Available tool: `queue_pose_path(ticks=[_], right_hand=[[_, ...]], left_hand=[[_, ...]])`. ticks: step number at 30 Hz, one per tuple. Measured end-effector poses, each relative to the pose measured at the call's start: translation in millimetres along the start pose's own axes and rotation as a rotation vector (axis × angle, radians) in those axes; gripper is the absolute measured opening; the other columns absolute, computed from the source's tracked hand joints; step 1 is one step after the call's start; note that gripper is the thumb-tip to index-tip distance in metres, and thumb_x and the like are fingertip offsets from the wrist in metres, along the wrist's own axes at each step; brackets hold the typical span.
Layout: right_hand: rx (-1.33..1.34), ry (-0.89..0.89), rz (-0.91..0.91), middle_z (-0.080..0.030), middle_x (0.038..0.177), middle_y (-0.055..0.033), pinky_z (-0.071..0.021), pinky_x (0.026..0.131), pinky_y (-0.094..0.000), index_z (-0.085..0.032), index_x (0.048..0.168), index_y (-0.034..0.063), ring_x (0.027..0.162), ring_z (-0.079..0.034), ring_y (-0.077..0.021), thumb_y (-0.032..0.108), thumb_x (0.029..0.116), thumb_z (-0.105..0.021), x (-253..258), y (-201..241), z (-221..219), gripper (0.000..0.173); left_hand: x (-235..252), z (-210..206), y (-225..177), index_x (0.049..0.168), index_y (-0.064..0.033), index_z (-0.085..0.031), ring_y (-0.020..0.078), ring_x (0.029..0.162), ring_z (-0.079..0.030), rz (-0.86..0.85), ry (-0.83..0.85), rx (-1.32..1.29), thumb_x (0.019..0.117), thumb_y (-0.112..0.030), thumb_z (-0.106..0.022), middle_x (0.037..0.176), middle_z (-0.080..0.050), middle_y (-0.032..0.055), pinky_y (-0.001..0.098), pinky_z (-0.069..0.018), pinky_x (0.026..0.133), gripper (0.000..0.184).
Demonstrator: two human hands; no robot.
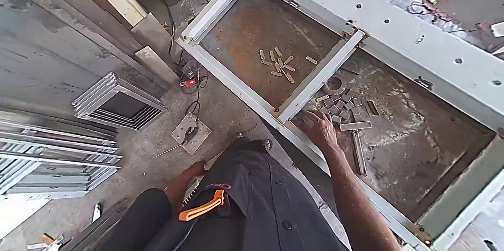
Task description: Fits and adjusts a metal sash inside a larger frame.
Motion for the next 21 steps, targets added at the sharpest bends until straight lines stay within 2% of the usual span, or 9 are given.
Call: queue_pose_path(ticks=[2,4,6,9,12,14,17,19,21], right_hand=[[-0.035,0.037,0.057,-0.064,0.132,-0.0202,-0.0424,0.109,-0.0592,-0.074,0.117,0.0087,0.128,-0.056,-0.0413,0.030,0.0957,-0.067,16.4,11.8,-13.5,0.031],[-0.069,0.027,0.039,-0.063,0.131,-0.0256,-0.0417,0.109,-0.0603,-0.073,0.113,0.0024,0.128,-0.056,-0.0449,0.020,0.0982,-0.062,19.8,18.6,-14.7,0.026],[-0.096,0.011,-0.025,-0.062,0.132,-0.0282,-0.0392,0.112,-0.0614,-0.072,0.117,0.0021,0.131,-0.054,-0.0463,0.023,0.1006,-0.061,17.4,17.0,-12.9,0.029],[-0.056,-0.051,-0.188,-0.062,0.131,-0.0288,-0.0377,0.112,-0.0638,-0.072,0.118,0.0026,0.130,-0.053,-0.0468,0.029,0.1006,-0.064,7.1,6.7,-1.0,0.032],[0.040,-0.123,-0.311,-0.056,0.142,-0.0281,-0.0356,0.116,-0.0588,-0.064,0.135,0.0023,0.137,-0.049,-0.0439,0.034,0.0995,-0.064,-2.2,10.6,4.9,0.047],[0.088,-0.221,-0.274,-0.056,0.144,-0.0256,-0.0419,0.114,-0.0485,-0.058,0.141,0.0010,0.136,-0.052,-0.0367,0.035,0.1007,-0.063,-7.2,38.5,6.6,0.053],[0.116,-0.302,-0.202,-0.057,0.142,-0.0246,-0.0468,0.110,-0.0421,-0.060,0.137,-0.0001,0.133,-0.056,-0.0321,0.029,0.1013,-0.063,-7.3,112.2,5.4,0.046],[0.072,-0.271,-0.141,-0.057,0.142,-0.0249,-0.0434,0.112,-0.0453,-0.061,0.137,0.0008,0.135,-0.053,-0.0350,0.029,0.1015,-0.063,-0.9,159.0,-3.0,0.045],[0.010,-0.218,-0.069,-0.053,0.147,-0.0250,-0.0387,0.116,-0.0513,-0.055,0.144,0.0018,0.140,-0.049,-0.0392,0.034,0.1008,-0.063,12.0,196.6,-17.9,0.054]], left_hand=[[-11.6,-10.4,28.3,0.141,-0.0015,-0.056,0.0432,0.124,-0.061,0.012,0.002,0.053,0.0933,-0.039,-0.073,0.131,-0.064,0.0267,0.0635,-0.0469,0.105,0.063],[-19.9,-10.2,37.0,0.142,0.0003,-0.053,0.0396,0.122,-0.063,-0.026,-0.104,-0.193,0.0971,-0.036,-0.071,0.129,-0.065,0.0254,0.0577,-0.0472,0.107,0.060],[-23.8,-4.0,39.2,0.145,-0.0010,-0.051,0.0348,0.122,-0.064,-0.064,-0.228,-0.471,0.0995,-0.037,-0.067,0.129,-0.066,0.0224,0.0541,-0.0479,0.108,0.060],[-24.6,7.8,35.1,0.146,-0.0040,-0.051,0.0306,0.117,-0.067,-0.130,-0.324,-0.621,0.0992,-0.039,-0.065,0.129,-0.067,0.0184,0.0516,-0.0513,0.104,0.059],[-31.9,14.4,39.0,0.147,-0.0050,-0.050,0.0272,0.112,-0.069,-0.197,-0.319,-0.674,0.1011,-0.036,-0.063,0.130,-0.067,0.0163,0.0473,-0.0540,0.101,0.057],[-31.4,12.6,55.0,0.147,-0.0045,-0.050,0.0268,0.115,-0.068,-0.205,-0.307,-0.704,0.1031,-0.037,-0.060,0.131,-0.067,0.0162,0.0474,-0.0527,0.104,0.055],[-14.3,8.1,98.6,0.145,-0.0044,-0.052,0.0283,0.120,-0.066,-0.138,-0.287,-0.754,0.1031,-0.039,-0.059,0.130,-0.067,0.0172,0.0501,-0.0495,0.108,0.055],[-5.2,6.0,131.6,0.145,-0.0014,-0.051,0.0324,0.122,-0.065,-0.059,-0.245,-0.753,0.1018,-0.037,-0.062,0.131,-0.066,0.0213,0.0526,-0.0483,0.108,0.057],[2.7,14.8,164.0,0.144,-0.0003,-0.052,0.0369,0.123,-0.063,0.036,-0.208,-0.693,0.1007,-0.037,-0.064,0.131,-0.064,0.0240,0.0560,-0.0469,0.108,0.058]])
Point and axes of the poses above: each hand's wrist, its own x-axis towards the middle knuckle, its own z-axis out of the back of the hand, y = z × x, the point moved 5 cm from there along x, towards the middle knuckle
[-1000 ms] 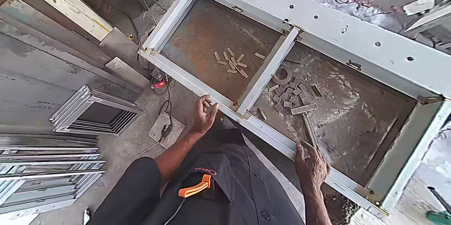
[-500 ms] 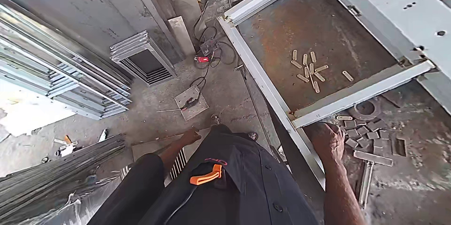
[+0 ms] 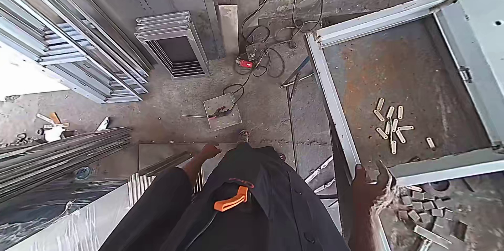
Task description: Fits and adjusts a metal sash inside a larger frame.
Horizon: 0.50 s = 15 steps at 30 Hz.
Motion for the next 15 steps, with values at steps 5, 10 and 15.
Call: queue_pose_path(ticks=[5,10,15], right_hand=[[0.032,0.087,0.166,-0.039,0.159,-0.0274,-0.0315,0.123,-0.0487,-0.035,0.156,-0.0030,0.149,-0.038,-0.0387,0.043,0.0951,-0.067,29.1,62.4,-31.9,0.083],[-0.132,0.199,0.418,-0.040,0.162,-0.0183,-0.0270,0.124,-0.0531,-0.038,0.157,0.0043,0.153,-0.031,-0.0385,0.054,0.0849,-0.070,88.1,123.1,-77.7,0.093],[-0.217,0.382,0.466,-0.029,0.167,-0.0182,-0.0225,0.125,-0.0561,-0.027,0.164,0.0152,0.156,-0.023,-0.0401,0.034,0.0855,-0.073,160.0,145.9,-120.0,0.093]], left_hand=[[21.3,66.4,-25.5,0.143,-0.0004,-0.053,0.0379,0.124,-0.062,-0.018,-0.082,0.044,0.0999,-0.034,-0.066,0.131,-0.064,0.0242,0.0570,-0.0459,0.109,0.056],[39.1,114.2,-99.6,0.145,-0.0021,-0.051,0.0305,0.120,-0.065,-0.177,-0.251,-0.110,0.1011,-0.034,-0.062,0.130,-0.066,0.0197,0.0504,-0.0491,0.108,0.056],[52.9,112.4,-161.0,0.142,-0.0033,-0.054,0.0290,0.123,-0.064,-0.258,-0.372,-0.199,0.1001,-0.036,-0.064,0.133,-0.065,0.0182,0.0494,-0.0492,0.108,0.055]])
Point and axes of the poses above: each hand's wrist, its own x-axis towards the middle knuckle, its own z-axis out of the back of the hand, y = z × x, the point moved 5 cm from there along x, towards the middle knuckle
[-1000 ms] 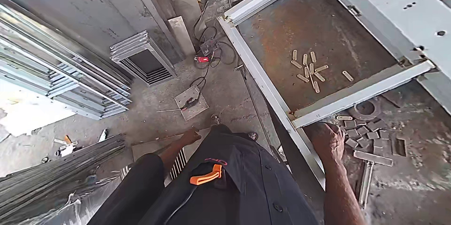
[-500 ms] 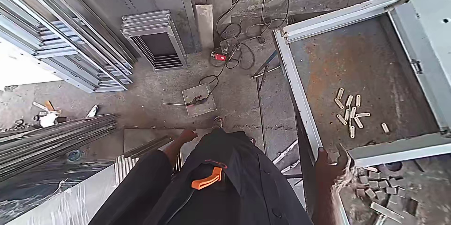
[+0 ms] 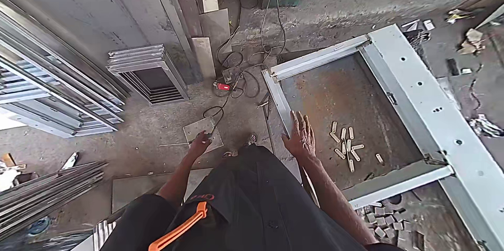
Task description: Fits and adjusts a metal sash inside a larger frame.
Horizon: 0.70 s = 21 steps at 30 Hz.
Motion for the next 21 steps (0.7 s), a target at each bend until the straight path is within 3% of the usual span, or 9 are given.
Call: queue_pose_path(ticks=[2,6,10,13,16,21], right_hand=[[0.025,0.061,0.010,-0.029,0.168,-0.0153,-0.0265,0.124,-0.0557,-0.026,0.165,0.0204,0.155,-0.026,-0.0394,0.024,0.0850,-0.071,8.4,-2.3,-0.9,0.091],[0.055,0.120,-0.010,-0.029,0.169,-0.0107,-0.0314,0.117,-0.0656,-0.024,0.165,0.0307,0.152,-0.032,-0.0403,0.028,0.0854,-0.068,9.8,-12.2,-4.0,0.091],[0.150,0.113,-0.028,-0.031,0.167,-0.0121,-0.0455,0.106,-0.0608,-0.029,0.163,0.0293,0.143,-0.046,-0.0391,0.032,0.0858,-0.071,14.8,-17.8,3.8,0.088],[0.207,0.024,-0.011,-0.037,0.165,-0.0114,-0.0473,0.103,-0.0622,-0.036,0.161,0.0283,0.143,-0.047,-0.0404,0.037,0.0947,-0.058,12.5,-19.2,3.7,0.071],[0.183,-0.050,-0.006,-0.044,0.161,-0.0108,-0.0435,0.111,-0.0577,-0.040,0.159,0.0272,0.144,-0.048,-0.0382,0.017,0.1059,-0.044,9.3,-24.6,-0.2,0.054],[0.192,-0.122,0.030,-0.046,0.160,-0.0100,-0.0409,0.115,-0.0541,-0.043,0.158,0.0236,0.144,-0.049,-0.0347,0.020,0.1049,-0.043,9.2,-33.5,-17.0,0.053]], left_hand=[[0.3,-16.1,-11.2,0.143,-0.0037,-0.055,0.0282,0.119,-0.066,-0.003,0.004,0.009,0.0993,-0.035,-0.066,0.130,-0.067,0.0170,0.0487,-0.0515,0.105,0.055],[-17.9,-43.6,-10.6,0.147,-0.0018,-0.050,0.0318,0.118,-0.066,0.058,0.187,0.104,0.0999,-0.033,-0.066,0.130,-0.066,0.0198,0.0510,-0.0506,0.105,0.058],[-15.8,-64.2,31.5,0.140,-0.0077,-0.058,0.0304,0.122,-0.065,0.121,0.266,0.236,0.0993,-0.037,-0.065,0.129,-0.068,0.0163,0.0520,-0.0485,0.108,0.051],[-18.8,-59.4,32.5,0.141,-0.0110,-0.059,0.0307,0.124,-0.064,0.169,0.294,0.321,0.0995,-0.038,-0.063,0.132,-0.067,0.0145,0.0537,-0.0481,0.108,0.050],[-22.4,-45.3,-7.5,0.140,-0.0040,-0.057,0.0368,0.121,-0.064,0.098,0.303,0.312,0.1000,-0.030,-0.064,0.130,-0.066,0.0220,0.0553,-0.0479,0.106,0.048],[13.0,-26.9,-76.8,0.140,-0.0012,-0.057,0.0350,0.122,-0.063,-0.014,0.305,0.355,0.0994,-0.027,-0.065,0.128,-0.066,0.0221,0.0542,-0.0455,0.110,0.048]])
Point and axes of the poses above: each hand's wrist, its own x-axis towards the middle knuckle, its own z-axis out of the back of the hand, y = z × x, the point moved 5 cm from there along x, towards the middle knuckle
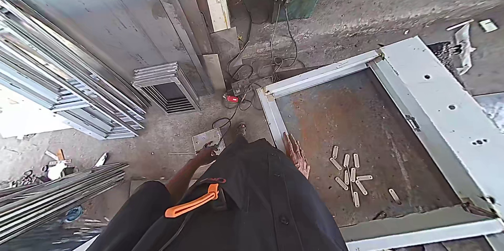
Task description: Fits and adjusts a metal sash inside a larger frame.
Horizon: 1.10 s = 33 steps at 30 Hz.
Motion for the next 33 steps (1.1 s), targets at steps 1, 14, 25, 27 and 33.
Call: queue_pose_path(ticks=[1,14,25,27,33], right_hand=[[0.018,0.010,-0.003,-0.046,0.160,-0.0104,-0.0404,0.115,-0.0554,-0.046,0.157,0.0242,0.144,-0.048,-0.0355,0.020,0.1042,-0.043,-0.2,-0.1,0.4,0.053],[-0.038,0.301,-0.044,-0.033,0.165,-0.0215,-0.0138,0.125,-0.0634,-0.038,0.158,0.0031,0.154,-0.027,-0.0434,0.046,0.1043,-0.046,58.3,69.0,52.4,0.070],[-0.164,0.020,0.252,-0.032,0.165,-0.0222,-0.0110,0.124,-0.0680,-0.036,0.159,0.0056,0.155,-0.021,-0.0440,0.056,0.1049,-0.027,245.6,139.4,-8.4,0.075],[-0.288,0.072,0.206,-0.039,0.163,-0.0159,-0.0112,0.123,-0.0669,-0.040,0.158,0.0106,0.155,-0.026,-0.0410,0.059,0.1032,-0.026,256.0,136.1,-19.7,0.075],[-0.417,0.149,0.153,-0.059,0.149,-0.0084,-0.0176,0.119,-0.0674,-0.064,0.140,0.0146,0.146,-0.044,-0.0372,0.052,0.1002,-0.037,258.7,133.2,-24.4,0.061]], left_hand=[[3.6,12.3,-11.4,0.141,-0.0008,-0.055,0.0345,0.122,-0.064,-0.019,-0.016,0.000,0.1001,-0.028,-0.064,0.128,-0.066,0.0219,0.0538,-0.0462,0.109,0.050],[54.4,59.5,-5.1,0.140,-0.0024,-0.057,0.0350,0.122,-0.064,-0.034,0.055,-0.033,0.1048,-0.038,-0.057,0.128,-0.067,0.0210,0.0571,-0.0463,0.109,0.050],[119.0,185.6,71.6,0.142,0.0013,-0.054,0.0344,0.121,-0.064,0.101,-0.096,-0.419,0.1045,-0.037,-0.058,0.132,-0.064,0.0248,0.0518,-0.0482,0.108,0.054],[142.8,217.2,100.8,0.140,-0.0015,-0.056,0.0313,0.113,-0.066,0.177,-0.196,-0.618,0.1051,-0.038,-0.056,0.131,-0.063,0.0225,0.0497,-0.0522,0.100,0.051],[219.9,326.4,210.4,0.144,-0.0045,-0.053,0.0337,0.115,-0.066,0.454,-0.611,-1.129,0.1081,-0.044,-0.049,0.136,-0.062,0.0206,0.0526,-0.0534,0.096,0.054]])
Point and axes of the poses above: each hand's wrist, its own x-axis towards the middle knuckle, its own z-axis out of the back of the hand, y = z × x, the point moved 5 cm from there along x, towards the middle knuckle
